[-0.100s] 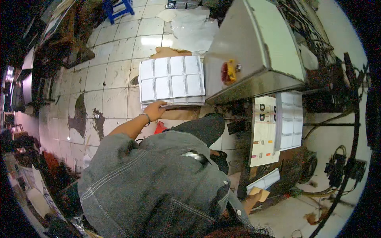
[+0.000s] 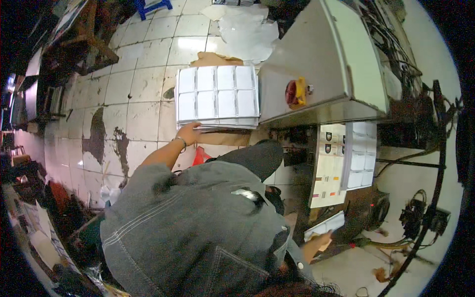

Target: The person lifts a stack of printed paper sheets, fans them out to separate them, and places the stack onto the input tray of a printing press.

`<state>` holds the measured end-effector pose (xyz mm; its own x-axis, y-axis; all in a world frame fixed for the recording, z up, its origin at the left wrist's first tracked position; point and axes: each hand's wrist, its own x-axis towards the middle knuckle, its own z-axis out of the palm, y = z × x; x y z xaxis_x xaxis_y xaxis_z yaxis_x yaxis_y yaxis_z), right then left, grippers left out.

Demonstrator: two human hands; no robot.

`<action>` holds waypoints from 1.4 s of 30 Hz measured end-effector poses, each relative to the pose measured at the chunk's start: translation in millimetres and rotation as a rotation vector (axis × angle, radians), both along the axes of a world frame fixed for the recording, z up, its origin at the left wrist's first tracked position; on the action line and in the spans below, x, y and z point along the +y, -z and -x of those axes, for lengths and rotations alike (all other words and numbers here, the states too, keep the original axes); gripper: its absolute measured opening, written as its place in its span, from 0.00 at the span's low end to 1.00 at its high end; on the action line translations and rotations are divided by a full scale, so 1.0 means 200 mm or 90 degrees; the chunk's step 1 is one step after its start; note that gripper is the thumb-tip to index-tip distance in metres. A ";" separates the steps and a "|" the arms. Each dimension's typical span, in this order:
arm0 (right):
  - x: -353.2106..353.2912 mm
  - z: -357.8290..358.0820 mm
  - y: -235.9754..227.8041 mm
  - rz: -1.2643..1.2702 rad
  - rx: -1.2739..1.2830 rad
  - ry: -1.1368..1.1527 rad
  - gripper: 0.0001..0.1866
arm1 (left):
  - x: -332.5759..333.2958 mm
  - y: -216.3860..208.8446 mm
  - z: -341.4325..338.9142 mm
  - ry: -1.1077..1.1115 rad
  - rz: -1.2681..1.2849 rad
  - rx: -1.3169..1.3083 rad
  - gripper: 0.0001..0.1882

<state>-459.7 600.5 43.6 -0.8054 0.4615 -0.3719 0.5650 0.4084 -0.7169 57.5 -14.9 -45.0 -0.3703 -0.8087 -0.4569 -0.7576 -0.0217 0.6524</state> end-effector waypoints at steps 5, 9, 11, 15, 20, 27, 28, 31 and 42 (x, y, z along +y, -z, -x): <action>-1.25 -0.10 -0.79 -0.190 0.603 -0.366 0.24 | -0.10 0.40 -0.22 -0.136 -0.015 -0.091 0.25; -2.08 -0.36 -1.40 -0.045 0.779 -0.651 0.21 | -0.21 0.72 -0.31 -0.260 -0.078 -0.072 0.25; -2.41 -0.52 -1.54 0.098 0.791 -0.784 0.22 | -0.24 0.74 -0.33 -0.301 -0.088 -0.102 0.28; -2.87 -0.61 -1.63 0.109 0.804 -0.990 0.25 | -0.28 0.90 -0.37 -0.730 -0.281 0.067 0.37; -3.03 -0.64 -1.56 0.112 0.741 -1.004 0.36 | -0.33 0.75 -0.36 -0.779 -0.370 0.257 0.45; -3.05 -0.58 -1.57 -0.005 0.666 -1.015 0.36 | -0.37 0.73 -0.36 -0.665 -0.396 0.182 0.49; -3.05 -0.58 -1.57 0.007 0.649 -1.013 0.35 | -0.38 0.76 -0.36 -0.660 -0.388 0.157 0.49; -3.05 -0.57 -1.58 -0.007 0.645 -0.999 0.34 | -0.41 0.89 -0.40 -0.615 -0.355 0.070 0.49; -3.03 -0.53 -1.56 0.020 0.641 -0.962 0.28 | -0.48 0.65 -0.50 -0.486 -0.286 -0.022 0.49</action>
<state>-352.8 -6.3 355.5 -0.3763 -0.7955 0.4749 -0.8442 0.0832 -0.5296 158.0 -110.9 -174.5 0.2167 -0.5706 -0.7921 -0.4506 -0.7783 0.4373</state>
